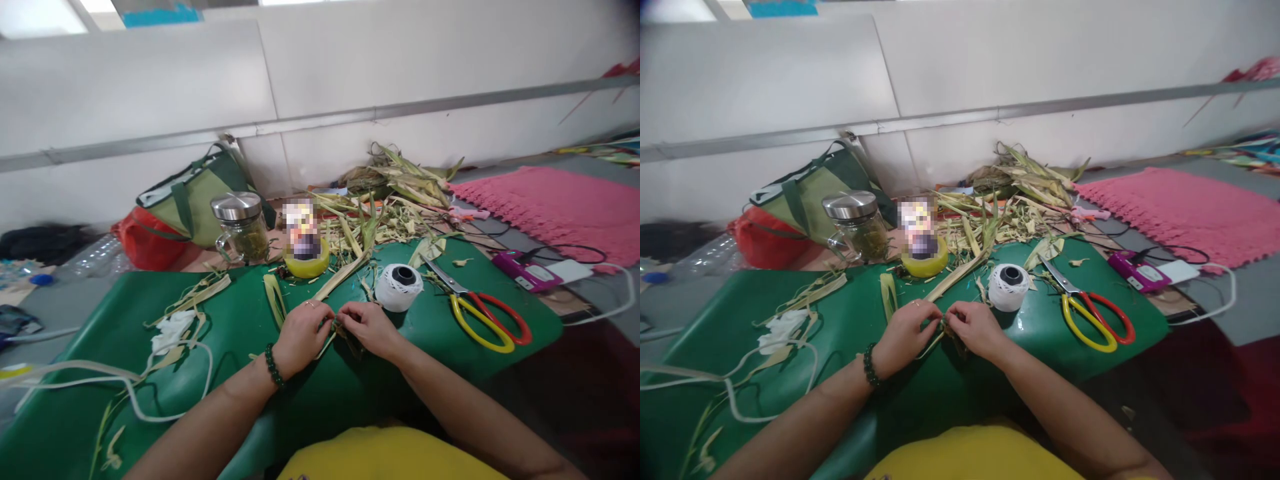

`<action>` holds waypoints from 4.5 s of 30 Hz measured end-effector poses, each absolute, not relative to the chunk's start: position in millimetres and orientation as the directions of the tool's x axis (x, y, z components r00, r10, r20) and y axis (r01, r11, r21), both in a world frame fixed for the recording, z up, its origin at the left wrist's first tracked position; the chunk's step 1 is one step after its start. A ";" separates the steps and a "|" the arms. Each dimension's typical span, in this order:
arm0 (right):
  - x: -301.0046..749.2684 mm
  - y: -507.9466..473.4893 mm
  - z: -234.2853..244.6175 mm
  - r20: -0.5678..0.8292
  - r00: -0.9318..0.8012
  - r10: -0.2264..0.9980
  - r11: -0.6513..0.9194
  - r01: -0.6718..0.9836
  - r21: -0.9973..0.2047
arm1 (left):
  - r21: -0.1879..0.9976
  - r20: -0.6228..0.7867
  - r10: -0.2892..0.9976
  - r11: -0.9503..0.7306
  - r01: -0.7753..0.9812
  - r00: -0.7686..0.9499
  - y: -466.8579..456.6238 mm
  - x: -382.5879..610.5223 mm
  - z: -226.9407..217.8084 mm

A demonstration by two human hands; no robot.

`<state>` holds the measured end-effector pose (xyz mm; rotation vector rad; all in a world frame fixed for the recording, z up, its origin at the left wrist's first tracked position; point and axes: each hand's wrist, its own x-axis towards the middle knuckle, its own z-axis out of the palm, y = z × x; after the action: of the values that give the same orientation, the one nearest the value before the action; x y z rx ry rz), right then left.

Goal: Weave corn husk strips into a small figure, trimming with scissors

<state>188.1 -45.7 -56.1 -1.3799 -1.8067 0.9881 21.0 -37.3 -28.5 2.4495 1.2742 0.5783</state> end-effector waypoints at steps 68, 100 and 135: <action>188.7 -42.5 -54.3 0.028 -0.283 0.959 0.152 0.426 -0.892 | 0.454 0.114 0.836 -0.524 0.720 0.537 -43.4 26.5 -28.1; 200.3 -47.7 -47.1 -0.030 -0.165 0.986 0.130 0.863 -0.488 | 0.981 -0.180 0.772 0.188 0.051 0.609 -39.6 -0.6 -18.0; 187.4 -48.0 -55.2 0.165 -0.469 0.867 0.366 0.378 -0.850 | 0.989 -0.018 0.880 -0.055 0.139 0.475 -52.1 28.4 -10.3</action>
<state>187.4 -48.0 -55.2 -1.0738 -2.0134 1.0231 28.4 -52.1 -10.3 1.5242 0.9255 0.7735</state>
